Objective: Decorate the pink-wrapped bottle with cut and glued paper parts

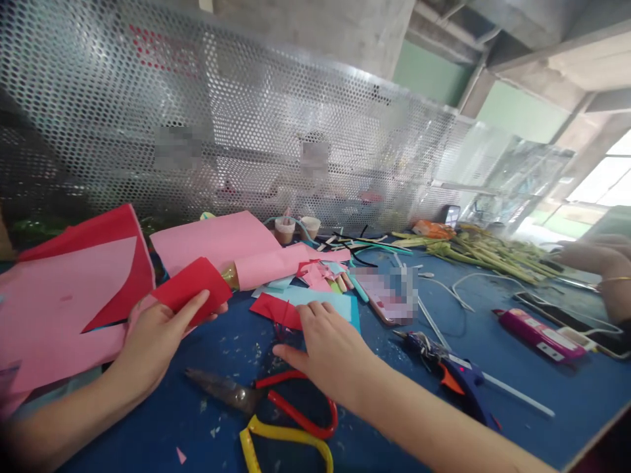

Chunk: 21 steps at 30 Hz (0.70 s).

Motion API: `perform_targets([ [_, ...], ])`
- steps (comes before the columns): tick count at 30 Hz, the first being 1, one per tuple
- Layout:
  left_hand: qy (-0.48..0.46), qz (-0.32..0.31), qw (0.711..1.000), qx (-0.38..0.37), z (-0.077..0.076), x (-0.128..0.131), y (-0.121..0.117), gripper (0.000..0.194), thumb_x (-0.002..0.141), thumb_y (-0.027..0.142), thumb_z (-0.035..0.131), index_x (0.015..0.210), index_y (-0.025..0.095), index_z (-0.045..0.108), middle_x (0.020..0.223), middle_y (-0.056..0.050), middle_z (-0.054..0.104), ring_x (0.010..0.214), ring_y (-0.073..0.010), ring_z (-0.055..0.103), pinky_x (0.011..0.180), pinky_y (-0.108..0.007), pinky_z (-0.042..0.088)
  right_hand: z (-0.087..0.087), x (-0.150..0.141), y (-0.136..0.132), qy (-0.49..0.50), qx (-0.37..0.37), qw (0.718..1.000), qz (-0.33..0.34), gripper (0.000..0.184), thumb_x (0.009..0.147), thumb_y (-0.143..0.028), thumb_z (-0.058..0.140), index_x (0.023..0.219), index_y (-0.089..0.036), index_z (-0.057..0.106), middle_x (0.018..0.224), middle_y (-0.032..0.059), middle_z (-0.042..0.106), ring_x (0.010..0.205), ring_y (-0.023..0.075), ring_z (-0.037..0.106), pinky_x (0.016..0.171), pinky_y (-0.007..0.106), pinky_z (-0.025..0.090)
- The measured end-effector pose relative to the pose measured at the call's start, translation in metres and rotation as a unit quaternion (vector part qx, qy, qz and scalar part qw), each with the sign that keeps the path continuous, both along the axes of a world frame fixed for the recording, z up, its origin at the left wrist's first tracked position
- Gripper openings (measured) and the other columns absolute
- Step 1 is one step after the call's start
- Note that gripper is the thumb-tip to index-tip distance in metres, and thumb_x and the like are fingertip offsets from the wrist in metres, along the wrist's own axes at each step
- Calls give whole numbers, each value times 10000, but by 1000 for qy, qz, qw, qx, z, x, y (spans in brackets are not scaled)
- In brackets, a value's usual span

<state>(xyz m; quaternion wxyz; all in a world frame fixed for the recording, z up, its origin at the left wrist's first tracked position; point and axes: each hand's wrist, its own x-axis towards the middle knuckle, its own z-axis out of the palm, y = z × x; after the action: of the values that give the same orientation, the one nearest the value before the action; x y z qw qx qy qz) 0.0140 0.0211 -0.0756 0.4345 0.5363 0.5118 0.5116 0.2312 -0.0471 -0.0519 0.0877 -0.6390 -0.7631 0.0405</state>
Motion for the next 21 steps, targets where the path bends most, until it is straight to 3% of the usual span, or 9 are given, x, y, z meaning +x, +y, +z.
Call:
perform_targets([
  [3, 19, -9, 1000, 5, -3, -3, 3, 264, 740, 430, 659, 778, 170, 691, 706, -38, 750, 741, -249, 694, 691, -286, 534, 0, -5, 30, -40, -34, 998, -19, 543, 860, -517, 527, 1126, -47, 586, 1132, 232, 592, 1117, 353, 520, 933, 440, 380],
  [5, 30, -12, 999, 10, -5, -4, 3, 279, 746, 440, 649, 784, 167, 690, 704, -42, 749, 746, -259, 692, 703, -297, 529, -2, -6, 48, -31, -44, 998, -17, 550, 804, -527, 596, 1108, -69, 596, 1119, 220, 601, 1070, 340, 547, 871, 396, 409],
  [9, 56, -19, 998, 16, -9, -6, 4, 308, 745, 476, 638, 774, 175, 699, 676, -44, 742, 757, -279, 687, 709, -311, 517, -7, -4, 68, 5, -84, 996, -4, 552, 710, -514, 689, 1099, -134, 592, 957, 110, 662, 823, 240, 621, 612, 271, 419],
  [12, 65, -29, 997, 14, -12, -7, 5, 314, 743, 485, 634, 756, 180, 709, 685, -49, 743, 754, -283, 683, 712, -318, 513, -7, -2, 70, 25, -108, 994, 14, 387, 726, -473, 687, 965, -175, 629, 792, 17, 657, 672, 165, 588, 522, 227, 353],
  [16, 87, -45, 995, 25, -13, -8, 5, 319, 753, 483, 630, 774, 178, 720, 703, -49, 748, 747, -272, 682, 705, -302, 504, -3, 12, 78, 27, -98, 994, 50, 260, 795, -423, 644, 820, -165, 628, 759, -14, 620, 689, 135, 557, 565, 225, 351],
  [21, 87, -39, 995, 32, -13, -8, 4, 349, 761, 491, 618, 800, 160, 721, 693, -57, 747, 757, -273, 683, 684, -295, 498, 1, 35, 96, -11, -90, 994, 67, 215, 823, -336, 650, 890, -135, 619, 977, 40, 617, 904, 184, 576, 786, 341, 453],
])
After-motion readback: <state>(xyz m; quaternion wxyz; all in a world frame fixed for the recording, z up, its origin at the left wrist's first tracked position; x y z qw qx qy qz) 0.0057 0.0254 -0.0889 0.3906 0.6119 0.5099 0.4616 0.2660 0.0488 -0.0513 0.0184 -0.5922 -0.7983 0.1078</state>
